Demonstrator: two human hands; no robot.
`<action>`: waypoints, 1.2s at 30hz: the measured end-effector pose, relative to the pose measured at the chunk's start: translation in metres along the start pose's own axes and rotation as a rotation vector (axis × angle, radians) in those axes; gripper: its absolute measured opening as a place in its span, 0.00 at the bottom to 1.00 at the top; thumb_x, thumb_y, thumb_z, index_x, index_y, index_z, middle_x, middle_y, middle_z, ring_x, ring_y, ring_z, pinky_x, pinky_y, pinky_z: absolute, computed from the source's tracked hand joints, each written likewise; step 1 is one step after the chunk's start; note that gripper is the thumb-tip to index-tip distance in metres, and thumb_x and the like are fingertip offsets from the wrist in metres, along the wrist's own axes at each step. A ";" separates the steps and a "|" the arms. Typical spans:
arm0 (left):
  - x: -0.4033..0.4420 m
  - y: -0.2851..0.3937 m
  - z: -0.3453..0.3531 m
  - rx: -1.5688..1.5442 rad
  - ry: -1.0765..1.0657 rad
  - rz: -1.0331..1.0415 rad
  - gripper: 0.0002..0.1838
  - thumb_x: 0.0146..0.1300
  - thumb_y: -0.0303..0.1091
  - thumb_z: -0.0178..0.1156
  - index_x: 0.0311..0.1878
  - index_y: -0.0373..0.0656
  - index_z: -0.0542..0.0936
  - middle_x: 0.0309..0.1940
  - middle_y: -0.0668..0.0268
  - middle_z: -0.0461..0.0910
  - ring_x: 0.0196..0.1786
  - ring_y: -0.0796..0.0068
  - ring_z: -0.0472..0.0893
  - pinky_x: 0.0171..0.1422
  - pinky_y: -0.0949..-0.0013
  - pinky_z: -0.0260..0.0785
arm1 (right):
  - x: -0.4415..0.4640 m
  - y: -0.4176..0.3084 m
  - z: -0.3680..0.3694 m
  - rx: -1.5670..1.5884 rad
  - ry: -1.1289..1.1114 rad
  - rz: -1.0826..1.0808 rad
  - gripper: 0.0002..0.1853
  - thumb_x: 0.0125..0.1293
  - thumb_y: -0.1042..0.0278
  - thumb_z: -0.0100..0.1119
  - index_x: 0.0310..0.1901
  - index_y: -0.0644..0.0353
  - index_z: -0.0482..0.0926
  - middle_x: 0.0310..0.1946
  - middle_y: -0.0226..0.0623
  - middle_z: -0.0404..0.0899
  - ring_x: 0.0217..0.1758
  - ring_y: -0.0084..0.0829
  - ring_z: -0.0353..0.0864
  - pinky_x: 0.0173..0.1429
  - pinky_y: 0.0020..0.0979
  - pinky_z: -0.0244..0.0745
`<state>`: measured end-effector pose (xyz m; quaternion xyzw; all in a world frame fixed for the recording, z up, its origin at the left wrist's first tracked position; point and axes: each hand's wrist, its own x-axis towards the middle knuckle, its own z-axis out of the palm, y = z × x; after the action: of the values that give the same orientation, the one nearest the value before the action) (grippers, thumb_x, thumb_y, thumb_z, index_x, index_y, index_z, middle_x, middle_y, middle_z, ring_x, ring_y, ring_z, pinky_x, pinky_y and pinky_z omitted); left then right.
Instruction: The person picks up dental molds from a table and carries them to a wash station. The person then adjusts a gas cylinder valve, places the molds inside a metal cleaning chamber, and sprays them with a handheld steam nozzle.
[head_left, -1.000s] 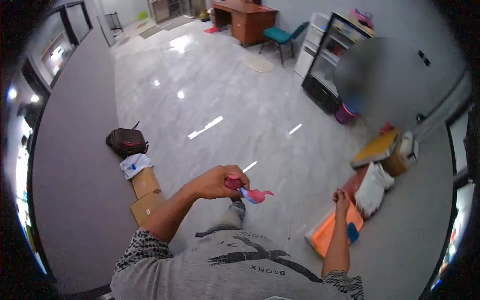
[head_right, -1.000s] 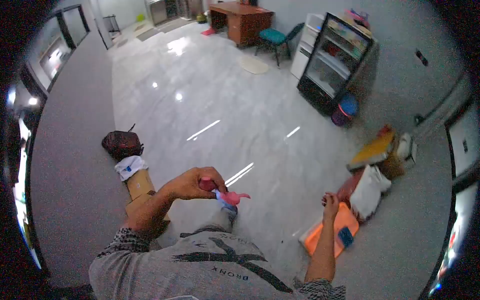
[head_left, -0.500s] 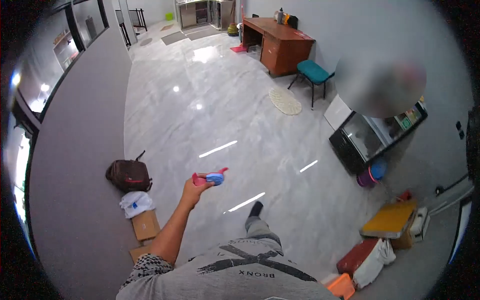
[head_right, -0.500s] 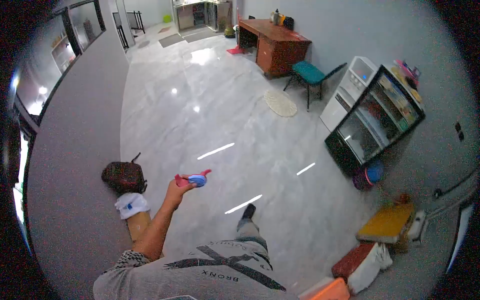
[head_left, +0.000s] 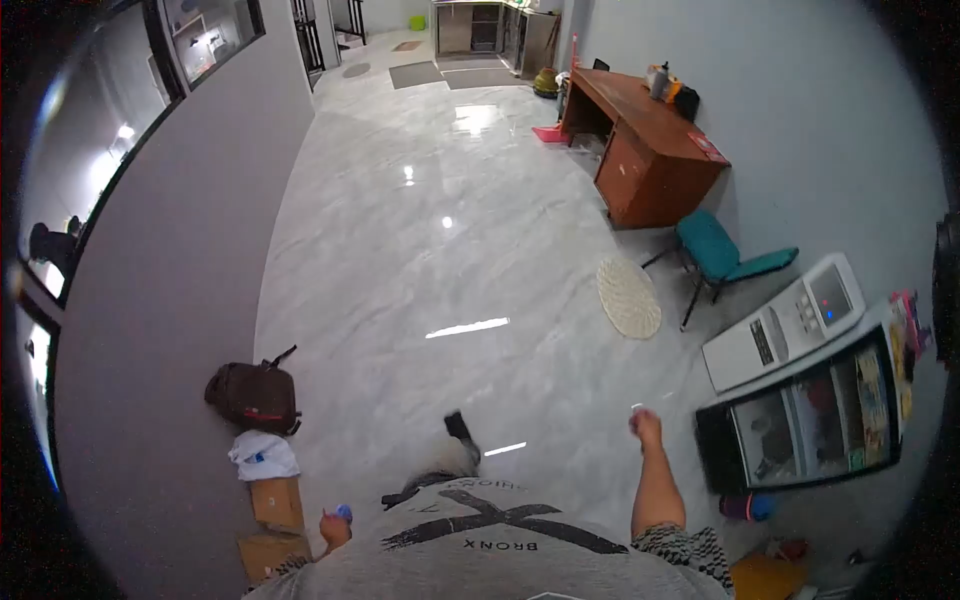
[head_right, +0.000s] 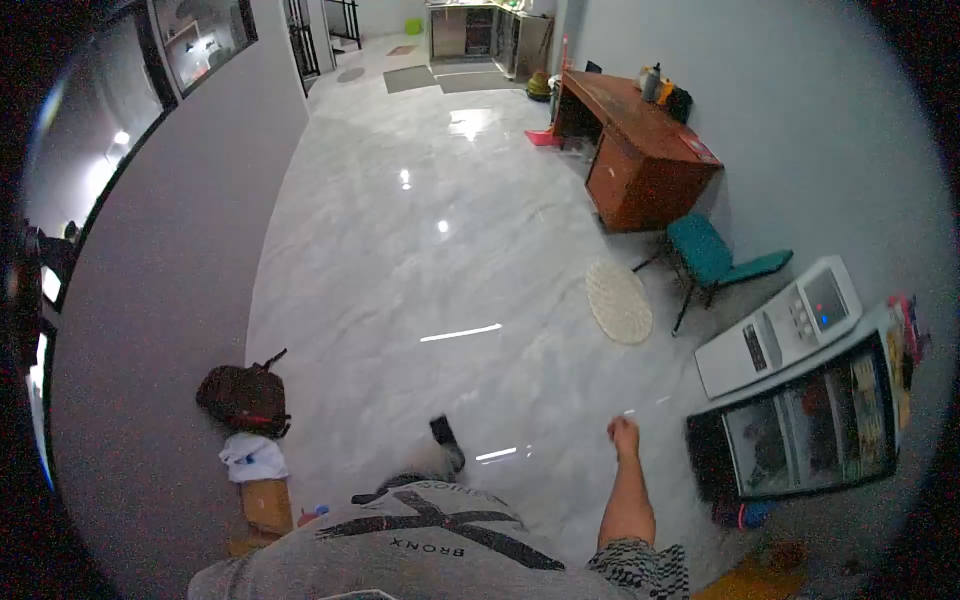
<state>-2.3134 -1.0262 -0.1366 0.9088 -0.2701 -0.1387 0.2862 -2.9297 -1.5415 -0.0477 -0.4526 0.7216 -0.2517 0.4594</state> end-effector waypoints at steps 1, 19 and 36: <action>0.019 0.021 0.014 0.135 -0.015 -0.018 0.09 0.58 0.34 0.60 0.33 0.36 0.80 0.24 0.60 0.78 0.32 0.59 0.79 0.56 0.61 0.72 | 0.024 -0.056 0.018 0.205 0.098 -0.085 0.11 0.67 0.62 0.54 0.36 0.60 0.80 0.27 0.32 0.80 0.29 0.24 0.77 0.33 0.26 0.74; 0.662 0.768 0.118 -0.911 -0.497 0.318 0.15 0.55 0.28 0.70 0.46 0.38 0.81 0.38 0.68 0.83 0.41 0.78 0.80 0.50 0.73 0.72 | 0.295 -0.552 0.236 0.353 -0.189 -0.395 0.12 0.69 0.66 0.57 0.49 0.63 0.80 0.38 0.35 0.82 0.41 0.25 0.81 0.48 0.28 0.77; 1.075 0.963 0.169 -0.883 -0.698 0.126 0.20 0.50 0.33 0.74 0.45 0.37 0.81 0.38 0.66 0.83 0.44 0.76 0.80 0.53 0.70 0.70 | 0.625 -0.995 0.578 0.124 -1.048 -0.468 0.16 0.71 0.63 0.58 0.51 0.67 0.80 0.41 0.34 0.83 0.43 0.23 0.80 0.49 0.26 0.75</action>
<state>-1.9017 -2.3791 0.1962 0.5851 -0.3187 -0.5137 0.5406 -2.0998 -2.5248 0.1947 -0.6366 0.2622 -0.1307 0.7134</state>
